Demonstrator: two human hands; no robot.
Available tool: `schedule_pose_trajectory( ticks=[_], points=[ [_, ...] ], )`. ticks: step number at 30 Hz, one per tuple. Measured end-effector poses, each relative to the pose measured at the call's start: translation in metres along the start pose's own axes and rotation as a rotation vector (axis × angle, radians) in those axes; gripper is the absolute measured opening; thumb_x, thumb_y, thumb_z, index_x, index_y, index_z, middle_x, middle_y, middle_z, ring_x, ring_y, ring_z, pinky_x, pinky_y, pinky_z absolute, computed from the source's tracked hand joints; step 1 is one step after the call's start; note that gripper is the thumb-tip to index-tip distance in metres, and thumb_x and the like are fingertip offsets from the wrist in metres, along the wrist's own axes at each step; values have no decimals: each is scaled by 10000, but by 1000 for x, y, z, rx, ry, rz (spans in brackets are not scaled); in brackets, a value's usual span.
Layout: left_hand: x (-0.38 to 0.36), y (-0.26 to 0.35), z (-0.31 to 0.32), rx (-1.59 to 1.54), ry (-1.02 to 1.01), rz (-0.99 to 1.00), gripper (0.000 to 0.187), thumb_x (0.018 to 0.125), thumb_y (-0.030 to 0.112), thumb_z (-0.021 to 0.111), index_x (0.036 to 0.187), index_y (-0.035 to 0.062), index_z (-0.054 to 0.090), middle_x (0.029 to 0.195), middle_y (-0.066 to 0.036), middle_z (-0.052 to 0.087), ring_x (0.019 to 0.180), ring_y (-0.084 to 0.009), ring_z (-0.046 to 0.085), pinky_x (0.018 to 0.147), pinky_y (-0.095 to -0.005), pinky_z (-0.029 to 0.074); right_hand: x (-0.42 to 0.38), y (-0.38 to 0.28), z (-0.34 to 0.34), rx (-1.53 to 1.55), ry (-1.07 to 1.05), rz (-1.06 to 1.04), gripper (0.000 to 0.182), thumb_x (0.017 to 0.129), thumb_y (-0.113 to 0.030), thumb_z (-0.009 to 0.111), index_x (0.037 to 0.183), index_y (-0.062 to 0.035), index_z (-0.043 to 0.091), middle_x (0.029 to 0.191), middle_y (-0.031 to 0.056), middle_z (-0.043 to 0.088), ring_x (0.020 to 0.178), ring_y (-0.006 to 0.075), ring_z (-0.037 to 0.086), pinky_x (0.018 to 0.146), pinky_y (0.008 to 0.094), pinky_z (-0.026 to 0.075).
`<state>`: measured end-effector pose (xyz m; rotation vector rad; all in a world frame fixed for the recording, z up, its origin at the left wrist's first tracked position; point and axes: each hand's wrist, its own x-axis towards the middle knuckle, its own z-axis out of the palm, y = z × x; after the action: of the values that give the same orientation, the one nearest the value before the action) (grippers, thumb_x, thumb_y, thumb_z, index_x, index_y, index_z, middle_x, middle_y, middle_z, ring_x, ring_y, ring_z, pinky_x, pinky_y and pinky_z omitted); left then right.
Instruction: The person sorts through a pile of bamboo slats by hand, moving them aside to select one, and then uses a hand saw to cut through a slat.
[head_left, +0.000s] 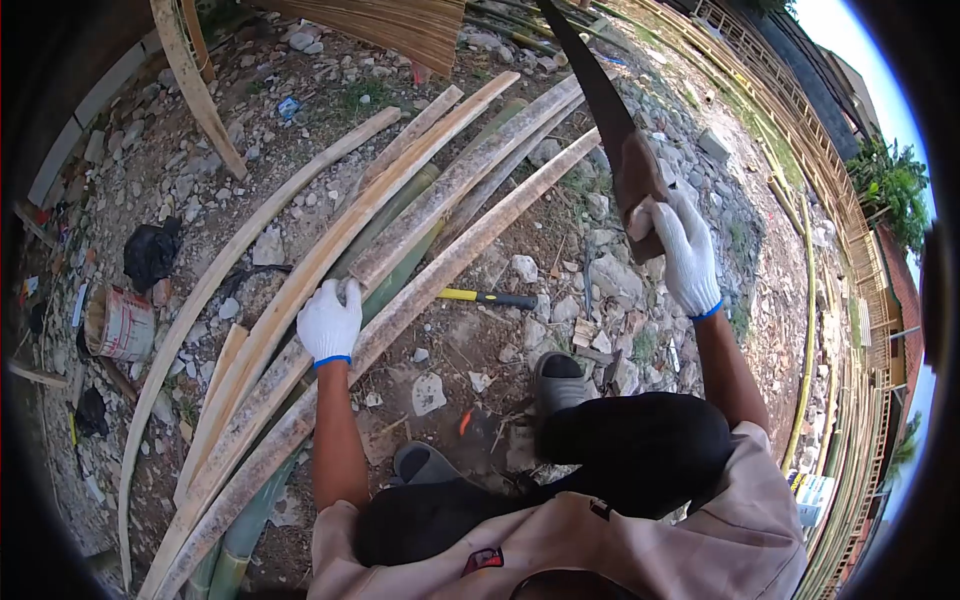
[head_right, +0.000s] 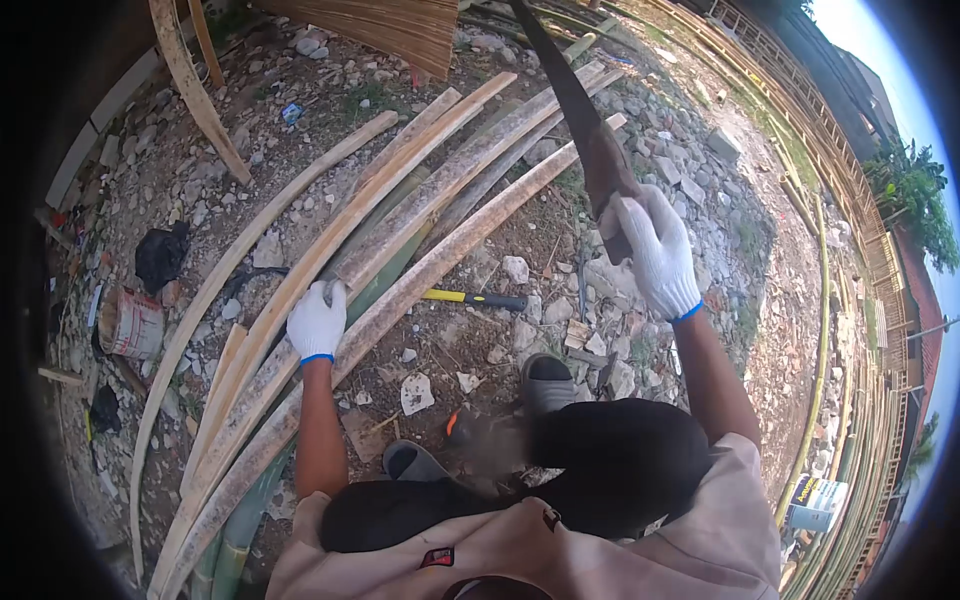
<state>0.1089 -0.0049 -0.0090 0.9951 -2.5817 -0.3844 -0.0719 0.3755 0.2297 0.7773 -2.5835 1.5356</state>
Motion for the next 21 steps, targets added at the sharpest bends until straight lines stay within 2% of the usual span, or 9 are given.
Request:
schedule_pose_trajectory(
  ticks=[4,7,8,10,14,15,18,19,21],
  points=[
    [-1,-1,-1,21,4,0,464,993,513,569,925,77,714,871,-200,745,836,-386,729,780,-502,555,31,-53,53,-108,-308,-54,287,1067,-265,603,1167,2,629,805,-9,613,724,76,521,671,269,450],
    [-5,-5,2,19,9,-4,436,996,489,576,905,84,707,843,-181,740,808,-372,726,758,-492,553,-2,-50,122,-34,-418,-96,289,1044,-239,627,1201,3,633,775,40,618,701,94,526,655,293,461],
    [-2,-8,8,17,52,27,408,1005,459,573,902,88,708,833,-172,738,792,-366,724,747,-494,550,-19,-40,145,-21,-434,-54,288,1038,-234,633,1203,2,638,765,62,623,691,103,540,649,301,467],
    [0,-9,14,8,99,45,382,1014,430,570,899,92,708,822,-164,737,775,-361,721,735,-497,547,-61,-26,186,97,-424,108,228,1031,-226,643,1099,-9,658,752,15,571,703,81,500,638,289,425],
    [0,-6,10,50,108,37,322,1028,339,554,873,97,701,795,-153,729,743,-351,718,706,-495,543,-126,5,224,128,-357,228,214,1026,-203,635,1106,-5,654,754,76,603,689,112,544,623,316,449],
    [-1,-6,10,20,127,37,318,1024,332,558,863,97,699,788,-153,727,743,-352,718,705,-495,543,-137,11,223,84,-366,181,215,1013,-186,642,1127,-4,655,745,120,623,659,142,584,611,341,472],
    [-2,-5,9,-15,159,64,307,1013,315,568,843,96,698,771,-157,722,735,-359,713,705,-496,543,-153,21,225,134,-390,221,217,1001,-178,655,1132,-6,658,734,143,626,639,168,609,608,352,485],
    [0,-5,7,-9,121,44,284,1011,314,572,893,101,717,810,-155,734,768,-358,718,723,-498,542,-152,24,225,90,-397,182,215,1012,-208,662,1122,-23,653,703,139,645,641,256,701,610,390,527],
    [1,-3,7,-4,75,21,271,1010,313,575,944,106,737,849,-152,747,800,-357,722,741,-500,541,-151,29,224,91,-392,119,223,1005,-206,666,1134,-25,657,732,148,654,659,277,702,619,394,528]
  ],
)
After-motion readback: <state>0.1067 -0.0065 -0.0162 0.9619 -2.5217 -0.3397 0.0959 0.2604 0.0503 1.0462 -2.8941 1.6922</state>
